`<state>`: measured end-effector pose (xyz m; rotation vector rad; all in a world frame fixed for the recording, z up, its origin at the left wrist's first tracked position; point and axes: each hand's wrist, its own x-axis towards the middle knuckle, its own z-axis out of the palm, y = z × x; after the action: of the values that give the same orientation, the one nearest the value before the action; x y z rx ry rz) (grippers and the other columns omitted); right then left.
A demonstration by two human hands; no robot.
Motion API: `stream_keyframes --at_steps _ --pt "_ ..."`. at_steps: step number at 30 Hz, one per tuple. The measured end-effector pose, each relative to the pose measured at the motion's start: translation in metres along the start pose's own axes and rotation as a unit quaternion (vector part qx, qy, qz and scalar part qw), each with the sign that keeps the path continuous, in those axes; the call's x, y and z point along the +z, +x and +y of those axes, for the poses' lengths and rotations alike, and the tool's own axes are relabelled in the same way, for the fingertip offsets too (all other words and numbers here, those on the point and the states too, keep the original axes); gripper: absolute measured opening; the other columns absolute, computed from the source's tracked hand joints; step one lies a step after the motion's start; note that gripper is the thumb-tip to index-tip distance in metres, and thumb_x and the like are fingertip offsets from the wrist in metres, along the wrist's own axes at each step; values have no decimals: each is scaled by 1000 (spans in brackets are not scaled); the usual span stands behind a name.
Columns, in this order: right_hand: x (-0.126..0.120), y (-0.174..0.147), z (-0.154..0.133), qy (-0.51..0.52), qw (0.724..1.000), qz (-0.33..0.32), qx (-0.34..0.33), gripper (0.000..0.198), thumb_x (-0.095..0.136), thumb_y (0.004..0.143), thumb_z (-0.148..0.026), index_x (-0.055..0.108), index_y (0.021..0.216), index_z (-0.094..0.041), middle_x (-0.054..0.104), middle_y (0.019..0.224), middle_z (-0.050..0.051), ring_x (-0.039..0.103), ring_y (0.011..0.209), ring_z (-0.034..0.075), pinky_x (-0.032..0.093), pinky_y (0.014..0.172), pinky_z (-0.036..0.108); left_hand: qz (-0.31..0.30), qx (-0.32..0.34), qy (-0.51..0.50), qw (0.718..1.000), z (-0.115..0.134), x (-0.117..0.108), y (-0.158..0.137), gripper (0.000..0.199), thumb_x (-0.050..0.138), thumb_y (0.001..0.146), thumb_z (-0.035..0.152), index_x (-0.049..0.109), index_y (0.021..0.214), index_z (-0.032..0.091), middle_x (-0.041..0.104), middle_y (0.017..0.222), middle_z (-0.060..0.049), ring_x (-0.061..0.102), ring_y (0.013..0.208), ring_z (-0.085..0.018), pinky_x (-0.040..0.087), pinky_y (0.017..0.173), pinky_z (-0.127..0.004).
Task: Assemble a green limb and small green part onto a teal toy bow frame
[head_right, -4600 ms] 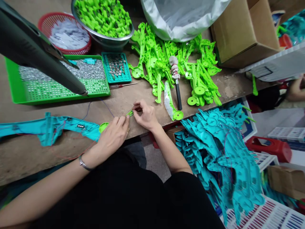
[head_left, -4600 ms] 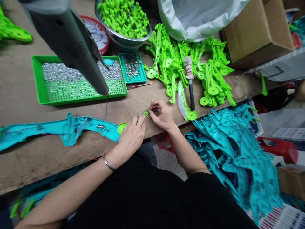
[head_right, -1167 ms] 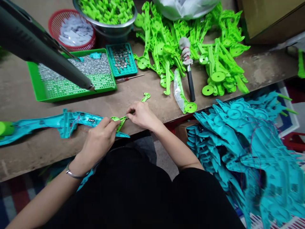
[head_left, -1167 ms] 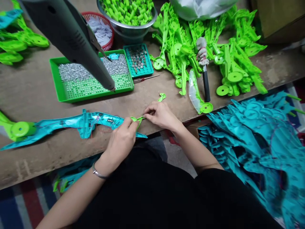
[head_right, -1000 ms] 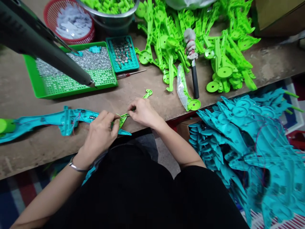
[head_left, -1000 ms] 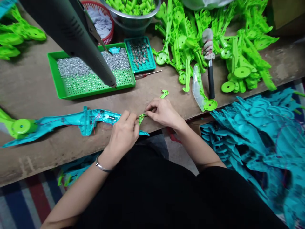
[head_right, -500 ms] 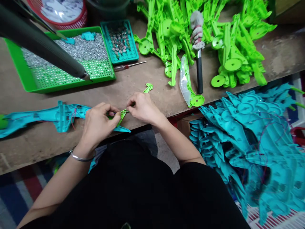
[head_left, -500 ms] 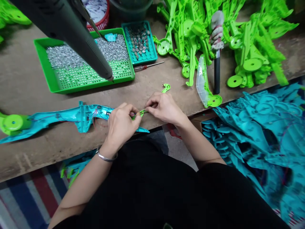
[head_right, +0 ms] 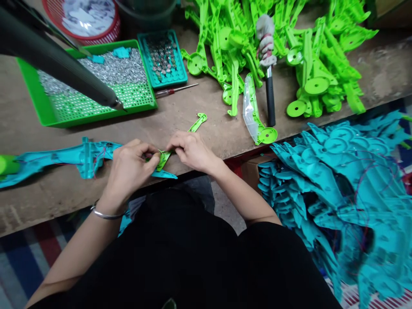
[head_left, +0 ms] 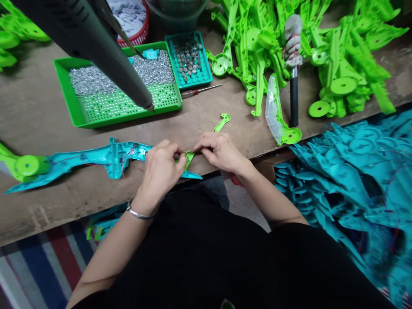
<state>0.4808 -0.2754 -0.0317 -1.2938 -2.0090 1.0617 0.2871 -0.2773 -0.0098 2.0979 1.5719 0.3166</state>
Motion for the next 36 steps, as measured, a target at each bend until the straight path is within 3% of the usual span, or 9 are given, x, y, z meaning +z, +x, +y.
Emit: stream_keyframes --at_steps 6,11,22,27,36 --pt "5 -5 3 -58 998 -6 -6 37 46 85 -3 78 91 -22 69 95 4 63 89 16 47 83 30 2 -1 34 999 2 4 -3 20 54 86 25 71 80 17 62 78 -5 57 70 -18 42 66 -30" --pt "7 -8 6 -125 991 -4 -53 38 44 89 -6 78 98 -21 68 97 6 60 90 18 45 81 31 2 -2 81 997 7 6 -8 23 50 91 27 70 84 17 62 83 -6 57 73 -18 39 63 -30" --pt "0 -6 5 -257 957 -48 -124 28 50 91 -21 75 102 -24 69 99 4 56 80 18 30 74 36 -104 68 175 977 11 -14 -18 30 43 96 27 71 102 19 56 104 -11 57 71 -18 38 53 -31" --pt "-1 -4 3 -301 938 -60 -158 29 46 95 -24 74 102 -24 69 97 5 53 79 18 26 72 37 -149 79 244 955 18 -14 -25 35 39 98 24 64 122 18 53 110 -14 61 83 -24 37 48 -29" --pt "3 -2 -2 -294 942 -57 -155 25 47 90 -21 73 90 -19 68 94 7 52 79 20 28 70 36 -153 82 258 950 17 -10 -30 41 33 100 26 57 131 16 53 115 -15 61 91 -27 40 48 -29"
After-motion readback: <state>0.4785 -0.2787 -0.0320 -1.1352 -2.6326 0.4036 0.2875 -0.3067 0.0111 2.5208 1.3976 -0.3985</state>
